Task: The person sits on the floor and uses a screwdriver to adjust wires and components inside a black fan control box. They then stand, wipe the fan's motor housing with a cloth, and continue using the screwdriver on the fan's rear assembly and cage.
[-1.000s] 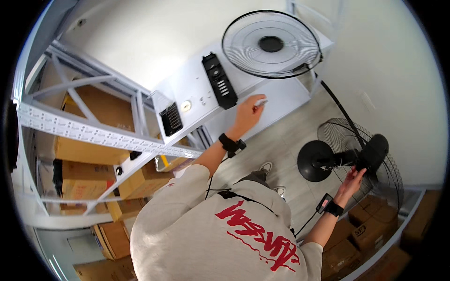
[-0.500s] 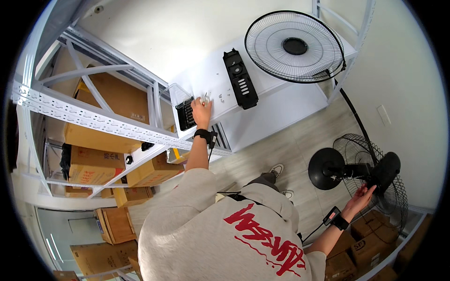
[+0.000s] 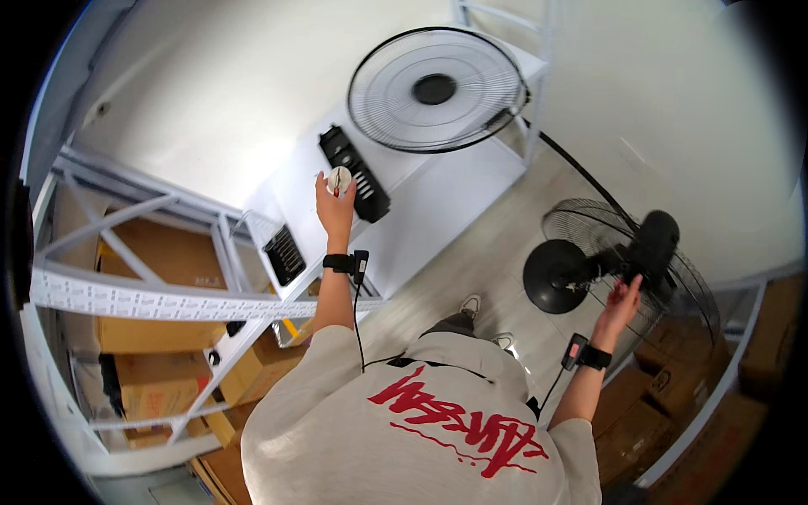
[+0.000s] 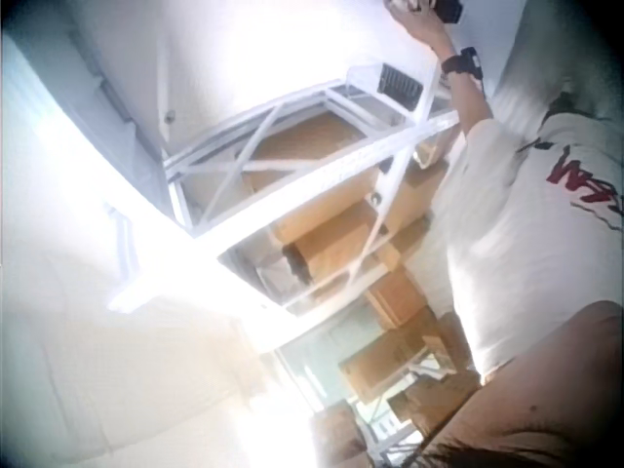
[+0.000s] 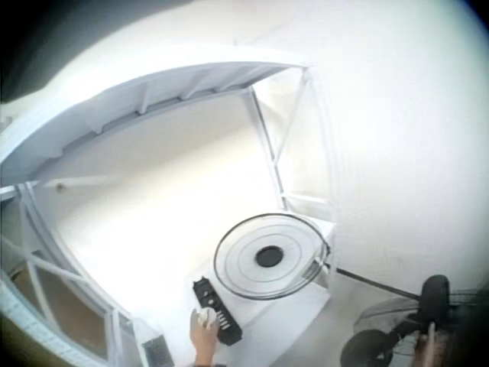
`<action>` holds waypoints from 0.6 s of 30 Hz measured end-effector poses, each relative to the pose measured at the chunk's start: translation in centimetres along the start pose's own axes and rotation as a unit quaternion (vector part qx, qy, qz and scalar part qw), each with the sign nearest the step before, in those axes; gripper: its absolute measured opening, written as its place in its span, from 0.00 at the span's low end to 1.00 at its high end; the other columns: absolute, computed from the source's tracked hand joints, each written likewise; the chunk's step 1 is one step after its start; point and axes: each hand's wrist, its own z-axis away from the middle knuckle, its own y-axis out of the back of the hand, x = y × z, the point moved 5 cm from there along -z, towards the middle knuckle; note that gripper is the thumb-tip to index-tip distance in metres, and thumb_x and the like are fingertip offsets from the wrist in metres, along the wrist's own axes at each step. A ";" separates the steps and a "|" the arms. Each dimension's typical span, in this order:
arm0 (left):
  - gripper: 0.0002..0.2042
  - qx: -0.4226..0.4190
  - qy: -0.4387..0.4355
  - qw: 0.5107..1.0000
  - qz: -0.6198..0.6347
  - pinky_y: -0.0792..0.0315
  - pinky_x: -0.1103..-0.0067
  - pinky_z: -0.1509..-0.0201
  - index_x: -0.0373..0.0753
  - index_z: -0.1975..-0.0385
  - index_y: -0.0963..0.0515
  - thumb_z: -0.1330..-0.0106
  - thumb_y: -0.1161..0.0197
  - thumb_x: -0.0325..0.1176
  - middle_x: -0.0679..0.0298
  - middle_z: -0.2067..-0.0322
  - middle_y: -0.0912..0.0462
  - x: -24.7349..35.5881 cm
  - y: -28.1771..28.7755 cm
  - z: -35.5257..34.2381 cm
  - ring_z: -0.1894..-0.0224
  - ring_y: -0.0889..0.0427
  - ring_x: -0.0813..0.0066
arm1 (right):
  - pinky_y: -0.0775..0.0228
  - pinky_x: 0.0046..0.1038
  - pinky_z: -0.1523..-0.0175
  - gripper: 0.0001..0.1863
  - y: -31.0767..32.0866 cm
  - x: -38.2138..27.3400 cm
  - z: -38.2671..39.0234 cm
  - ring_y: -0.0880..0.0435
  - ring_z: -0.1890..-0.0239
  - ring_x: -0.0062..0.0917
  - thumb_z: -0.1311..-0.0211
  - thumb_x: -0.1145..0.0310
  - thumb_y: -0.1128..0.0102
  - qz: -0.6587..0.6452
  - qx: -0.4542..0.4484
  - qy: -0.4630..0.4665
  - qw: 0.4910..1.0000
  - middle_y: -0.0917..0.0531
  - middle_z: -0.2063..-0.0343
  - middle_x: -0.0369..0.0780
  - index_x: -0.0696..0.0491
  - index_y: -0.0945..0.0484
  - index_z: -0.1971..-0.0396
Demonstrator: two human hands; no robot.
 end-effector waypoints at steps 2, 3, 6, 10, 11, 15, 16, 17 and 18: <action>0.37 -0.050 -0.044 0.997 0.041 0.29 0.67 0.40 0.30 0.37 0.34 0.44 0.26 0.43 0.47 0.41 0.26 3.9 -2.8 -0.8 0.42 0.24 0.52 | 0.34 0.17 0.67 0.19 -0.7 0.0 0.5 0.19 0.70 0.15 0.39 0.47 0.32 -0.018 -0.015 0.002 1.000 0.20 0.76 0.28 0.47 0.26 0.66; 0.37 -0.059 -0.075 0.994 0.051 0.30 0.67 0.39 0.30 0.37 0.34 0.44 0.26 0.43 0.47 0.41 0.26 4.6 -4.6 -1.3 0.41 0.25 0.52 | 0.34 0.18 0.66 0.20 -1.0 -0.1 0.9 0.19 0.69 0.15 0.40 0.47 0.31 -0.018 -0.006 -0.003 1.000 0.20 0.76 0.28 0.46 0.28 0.68; 0.33 -0.104 -0.163 0.978 0.074 0.27 0.64 0.44 0.32 0.43 0.29 0.46 0.27 0.44 0.47 0.47 0.23 9.9 -9.7 -2.3 0.46 0.22 0.49 | 0.34 0.18 0.65 0.21 -1.1 -0.5 1.3 0.19 0.69 0.16 0.41 0.48 0.29 -0.017 0.020 -0.009 1.000 0.20 0.75 0.29 0.46 0.30 0.69; 0.30 -0.220 -0.160 0.961 -0.060 0.25 0.62 0.49 0.35 0.48 0.26 0.48 0.27 0.45 0.49 0.50 0.21 14.3 -15.6 -3.4 0.50 0.20 0.49 | 0.35 0.18 0.65 0.22 -0.1 -0.2 0.6 0.19 0.69 0.16 0.41 0.48 0.30 -0.007 0.033 -0.002 0.999 0.20 0.74 0.29 0.45 0.31 0.67; 0.29 -0.255 -0.149 0.952 -0.085 0.25 0.62 0.49 0.35 0.49 0.26 0.48 0.27 0.45 0.49 0.50 0.21 14.6 -16.7 -4.0 0.50 0.20 0.50 | 0.35 0.19 0.65 0.23 0.1 0.0 0.4 0.18 0.68 0.16 0.41 0.47 0.30 0.009 0.026 -0.020 0.999 0.20 0.72 0.30 0.46 0.32 0.64; 0.31 -0.309 -0.121 0.931 -0.155 0.26 0.63 0.46 0.36 0.47 0.25 0.49 0.26 0.44 0.49 0.48 0.21 13.9 -19.5 -4.9 0.48 0.21 0.51 | 0.32 0.18 0.64 0.25 -0.9 -1.1 1.8 0.18 0.65 0.17 0.42 0.46 0.29 0.042 0.017 -0.046 0.998 0.20 0.69 0.31 0.46 0.34 0.62; 0.31 -0.277 -0.147 0.940 -0.135 0.26 0.63 0.45 0.36 0.46 0.25 0.49 0.25 0.44 0.49 0.48 0.21 13.5 -19.8 -5.1 0.47 0.21 0.52 | 0.32 0.18 0.64 0.25 -1.1 -1.3 2.0 0.18 0.65 0.17 0.42 0.46 0.29 0.042 0.018 -0.045 0.998 0.20 0.69 0.31 0.46 0.34 0.63; 0.31 -0.245 -0.171 0.948 -0.114 0.27 0.63 0.44 0.36 0.45 0.25 0.49 0.25 0.43 0.49 0.48 0.20 12.9 -20.0 -5.1 0.47 0.21 0.52 | 0.32 0.18 0.64 0.25 -1.4 -1.5 2.3 0.18 0.65 0.17 0.42 0.46 0.29 0.042 0.018 -0.044 0.998 0.20 0.69 0.31 0.46 0.34 0.63; 0.32 -0.212 -0.195 0.953 -0.091 0.27 0.64 0.43 0.35 0.44 0.25 0.49 0.25 0.42 0.49 0.48 0.20 12.4 -20.2 -5.1 0.46 0.21 0.53 | 0.32 0.18 0.65 0.25 -1.3 -1.7 2.5 0.18 0.66 0.17 0.42 0.46 0.29 0.043 0.019 -0.044 0.998 0.21 0.69 0.31 0.46 0.34 0.63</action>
